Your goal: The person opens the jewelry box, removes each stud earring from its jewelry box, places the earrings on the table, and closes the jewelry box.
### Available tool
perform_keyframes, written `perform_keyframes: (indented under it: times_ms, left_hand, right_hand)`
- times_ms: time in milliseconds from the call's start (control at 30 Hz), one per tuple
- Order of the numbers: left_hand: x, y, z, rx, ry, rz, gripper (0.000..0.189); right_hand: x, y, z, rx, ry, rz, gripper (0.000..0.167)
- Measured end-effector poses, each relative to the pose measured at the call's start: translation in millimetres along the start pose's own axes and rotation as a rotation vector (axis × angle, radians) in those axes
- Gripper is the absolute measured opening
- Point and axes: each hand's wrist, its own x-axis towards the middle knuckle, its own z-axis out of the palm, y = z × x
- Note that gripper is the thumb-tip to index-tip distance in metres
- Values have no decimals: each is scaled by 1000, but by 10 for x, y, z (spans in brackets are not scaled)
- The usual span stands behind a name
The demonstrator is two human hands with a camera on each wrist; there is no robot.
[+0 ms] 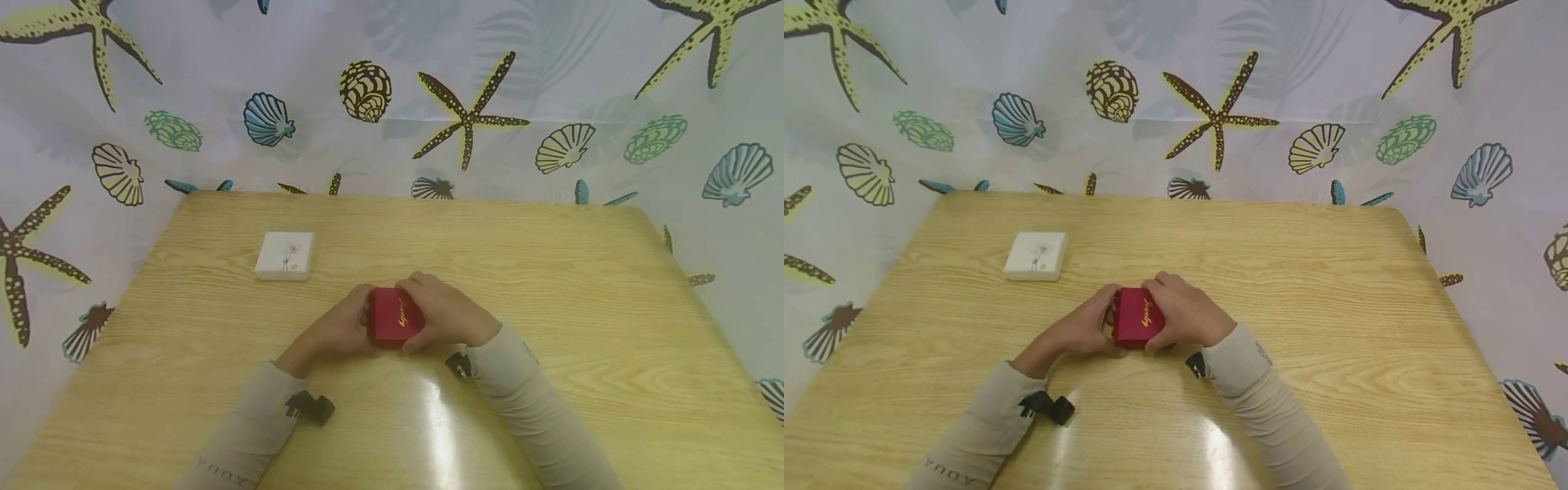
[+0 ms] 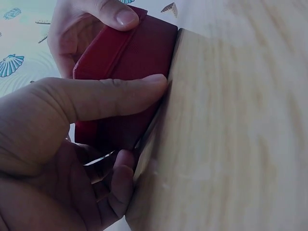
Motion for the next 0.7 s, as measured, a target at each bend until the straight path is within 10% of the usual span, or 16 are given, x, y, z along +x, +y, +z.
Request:
perform_keyframes:
  times_ms: [700]
  left_hand:
    - [1, 13, -3, 10, 1, -21, 88]
  right_hand:
    - [-8, -41, -18, -12, -2, 45, 92]
